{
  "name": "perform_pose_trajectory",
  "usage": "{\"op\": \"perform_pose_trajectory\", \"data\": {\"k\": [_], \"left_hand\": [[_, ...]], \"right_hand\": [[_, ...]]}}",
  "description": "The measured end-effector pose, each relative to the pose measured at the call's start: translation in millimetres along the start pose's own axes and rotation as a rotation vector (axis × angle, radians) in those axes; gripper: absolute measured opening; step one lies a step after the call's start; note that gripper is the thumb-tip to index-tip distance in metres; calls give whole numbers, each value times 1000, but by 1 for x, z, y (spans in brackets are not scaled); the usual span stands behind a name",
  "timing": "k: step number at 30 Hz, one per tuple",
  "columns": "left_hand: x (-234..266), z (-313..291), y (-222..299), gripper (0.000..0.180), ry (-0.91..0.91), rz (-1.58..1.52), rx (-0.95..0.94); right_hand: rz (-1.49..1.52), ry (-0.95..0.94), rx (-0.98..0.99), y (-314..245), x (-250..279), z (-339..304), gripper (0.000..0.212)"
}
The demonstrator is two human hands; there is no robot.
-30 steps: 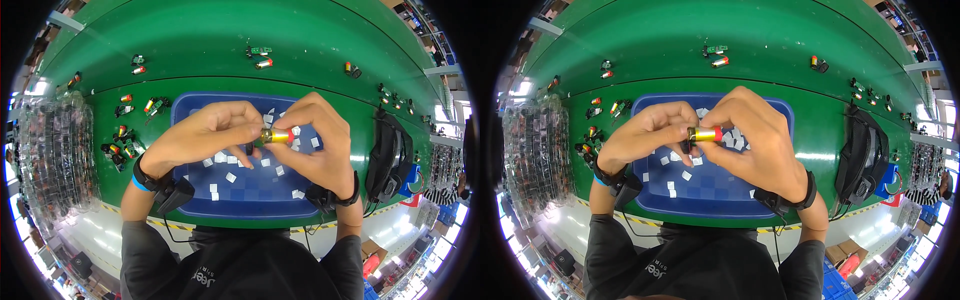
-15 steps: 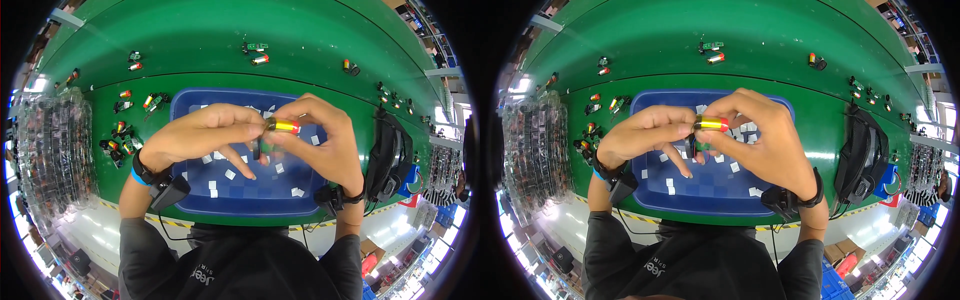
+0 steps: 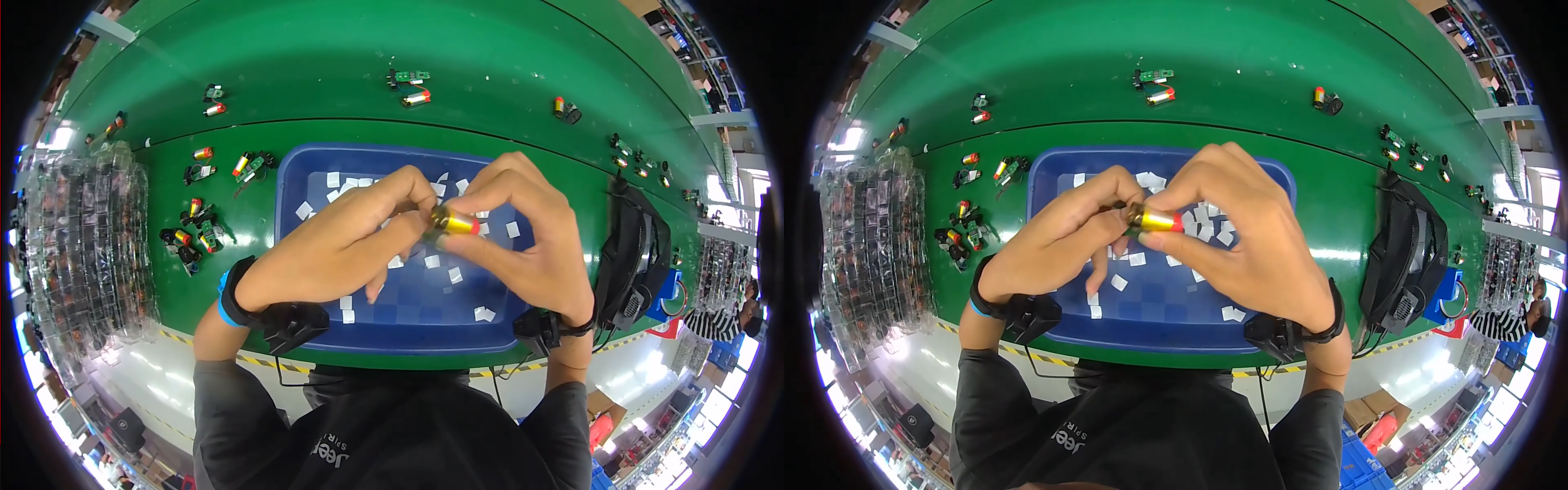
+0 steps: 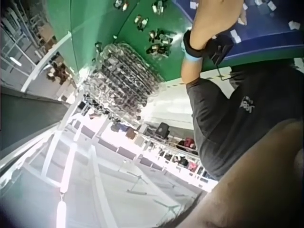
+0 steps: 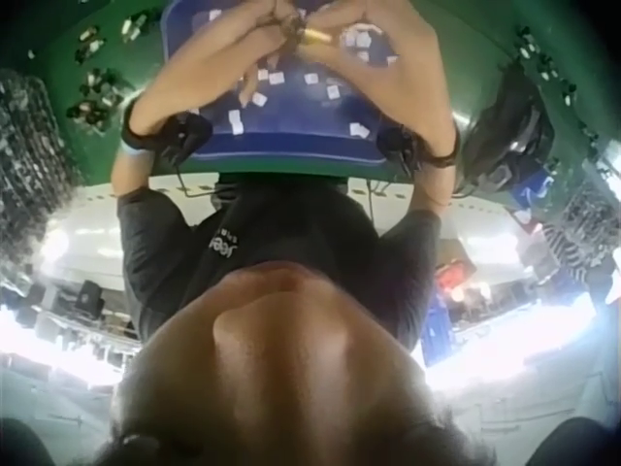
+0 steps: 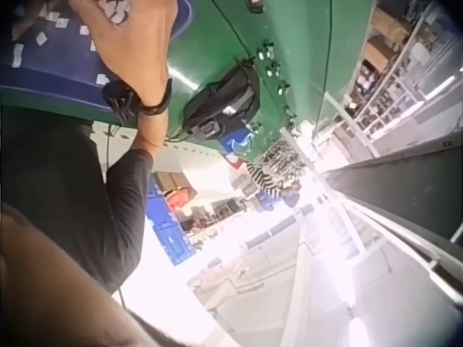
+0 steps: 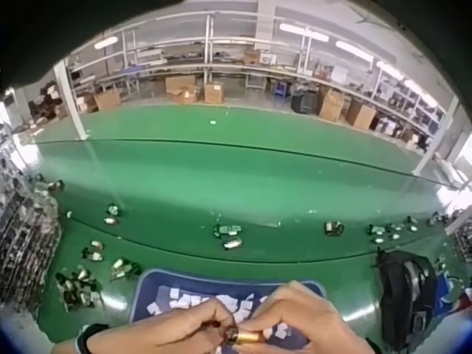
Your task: The person picks up a battery and a circuit board, fits them together, and applies a small white sticker to the assembly. After completing the unit, the person places it on the green workbench and repeats the process.
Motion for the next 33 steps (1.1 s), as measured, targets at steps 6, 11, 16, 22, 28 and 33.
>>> {"op": "perform_pose_trajectory", "data": {"k": [6, 11, 16, 22, 28, 33], "left_hand": [[-6, -4, -4, 16, -123, -224, 40], [-5, -1, -3, 22, -138, -478, 70], [-17, 14, -16, 28, 109, -725, 35], [-31, 21, 18, 30, 370, -483, -130], [-14, 18, 1, 29, 86, -230, -48], [-24, 15, 10, 35, 174, -285, -108]], "right_hand": [[-57, -17, 257, -13, -2, -6, 24], [-169, 87, 459, -16, -3, -16, 19], [-268, 128, 599, -10, -3, -28, 17], [-203, 247, 538, -3, 12, -32, 17], [-250, 170, 491, -6, 15, -29, 16], [-344, 221, 506, -16, 14, -25, 17]]}}
Point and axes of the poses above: each hand's wrist, its own z-axis towards the middle knuckle, its own x-axis out of the back of the hand, y = z × x, the point moved 4 cm from there along z, towards the middle knuckle, and after that the axes turned 7 degrees about z, right-handed, at the moved point
